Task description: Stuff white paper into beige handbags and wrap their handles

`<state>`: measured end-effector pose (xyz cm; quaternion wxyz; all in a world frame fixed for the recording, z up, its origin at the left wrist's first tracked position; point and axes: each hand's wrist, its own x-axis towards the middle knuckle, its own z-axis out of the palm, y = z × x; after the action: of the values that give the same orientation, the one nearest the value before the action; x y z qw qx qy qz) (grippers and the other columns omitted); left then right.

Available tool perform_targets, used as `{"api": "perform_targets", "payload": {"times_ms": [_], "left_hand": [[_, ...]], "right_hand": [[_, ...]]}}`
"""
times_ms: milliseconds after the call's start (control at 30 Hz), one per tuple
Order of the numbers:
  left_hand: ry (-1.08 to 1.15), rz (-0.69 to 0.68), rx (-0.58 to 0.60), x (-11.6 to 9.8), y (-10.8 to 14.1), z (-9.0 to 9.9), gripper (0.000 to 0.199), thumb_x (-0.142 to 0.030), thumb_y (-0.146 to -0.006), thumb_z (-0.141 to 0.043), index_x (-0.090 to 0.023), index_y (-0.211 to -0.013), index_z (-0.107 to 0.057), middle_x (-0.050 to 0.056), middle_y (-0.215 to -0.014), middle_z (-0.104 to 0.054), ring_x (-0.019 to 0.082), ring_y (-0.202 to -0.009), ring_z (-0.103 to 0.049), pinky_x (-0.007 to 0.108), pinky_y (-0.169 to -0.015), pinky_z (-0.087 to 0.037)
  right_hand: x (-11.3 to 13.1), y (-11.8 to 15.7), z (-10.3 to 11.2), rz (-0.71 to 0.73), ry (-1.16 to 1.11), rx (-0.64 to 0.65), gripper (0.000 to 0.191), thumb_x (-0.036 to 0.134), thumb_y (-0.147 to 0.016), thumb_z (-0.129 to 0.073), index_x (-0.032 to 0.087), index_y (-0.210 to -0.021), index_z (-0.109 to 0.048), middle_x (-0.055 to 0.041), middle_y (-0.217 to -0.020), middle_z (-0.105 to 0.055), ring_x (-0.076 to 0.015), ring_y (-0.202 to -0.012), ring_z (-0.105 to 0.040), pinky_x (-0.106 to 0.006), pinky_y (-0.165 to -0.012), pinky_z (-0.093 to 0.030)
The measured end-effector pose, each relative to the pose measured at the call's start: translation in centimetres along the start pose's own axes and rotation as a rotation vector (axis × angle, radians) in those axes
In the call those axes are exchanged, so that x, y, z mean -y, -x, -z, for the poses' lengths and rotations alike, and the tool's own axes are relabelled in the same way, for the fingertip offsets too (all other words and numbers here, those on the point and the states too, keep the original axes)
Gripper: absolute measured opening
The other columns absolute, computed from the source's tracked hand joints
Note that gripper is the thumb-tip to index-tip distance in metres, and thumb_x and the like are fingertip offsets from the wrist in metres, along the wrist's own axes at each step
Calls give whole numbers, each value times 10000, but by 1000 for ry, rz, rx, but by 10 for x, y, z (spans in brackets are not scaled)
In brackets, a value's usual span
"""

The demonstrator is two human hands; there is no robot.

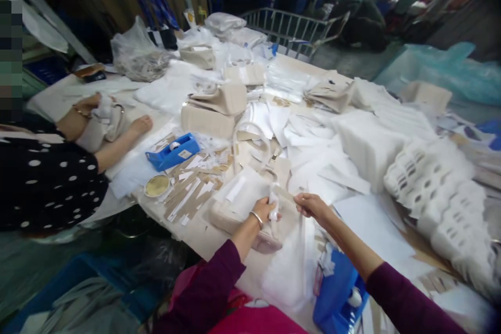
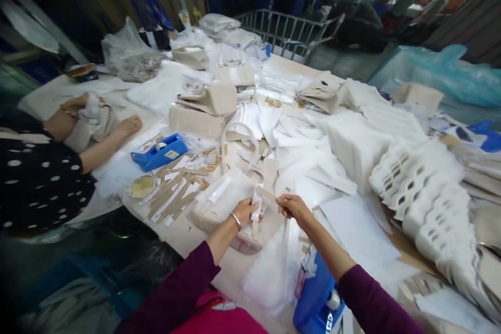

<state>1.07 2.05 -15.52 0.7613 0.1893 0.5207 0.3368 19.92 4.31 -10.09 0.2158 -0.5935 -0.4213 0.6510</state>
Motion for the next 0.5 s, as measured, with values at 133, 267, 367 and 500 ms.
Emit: {"api": "perform_targets", "payload": {"times_ms": [133, 267, 367, 500], "left_hand": [[5, 32, 13, -7, 8, 0, 198, -203, -767, -617, -151, -920, -503, 18, -662, -595, 119, -492, -570, 286, -549, -511], [-11, 49, 3, -11, 10, -3, 160, -178, -798, -583, -128, -919, -490, 29, -662, -606, 129, -504, -589, 290, -546, -514], [-31, 69, 9, -14, 9, -6, 83, -160, -822, -547, -95, -859, -511, 54, -664, -615, 134, -515, -597, 293, -555, -516], [-32, 95, -9, -16, 9, -8, 92, -153, -821, -554, -68, -845, -529, 86, -695, -638, 146, -522, -607, 314, -570, -520]], "right_hand": [[-53, 19, 31, -152, -117, -106, 247, 364, -613, -614, 183, -574, -451, 84, -371, -362, -29, -320, -183, -210, -361, -91], [-73, 6, 27, -239, -224, -49, 267, 266, -642, -584, 198, -523, -355, 89, -369, -311, -23, -334, -169, -194, -350, -108], [-72, -14, 17, -298, -281, 43, 285, 229, -672, -591, 197, -529, -347, 88, -378, -312, -21, -337, -173, -175, -336, -125], [-67, -39, 7, -385, -326, 210, 252, 184, -745, -535, 190, -564, -358, 94, -398, -308, -21, -331, -178, -150, -326, -155]]}}
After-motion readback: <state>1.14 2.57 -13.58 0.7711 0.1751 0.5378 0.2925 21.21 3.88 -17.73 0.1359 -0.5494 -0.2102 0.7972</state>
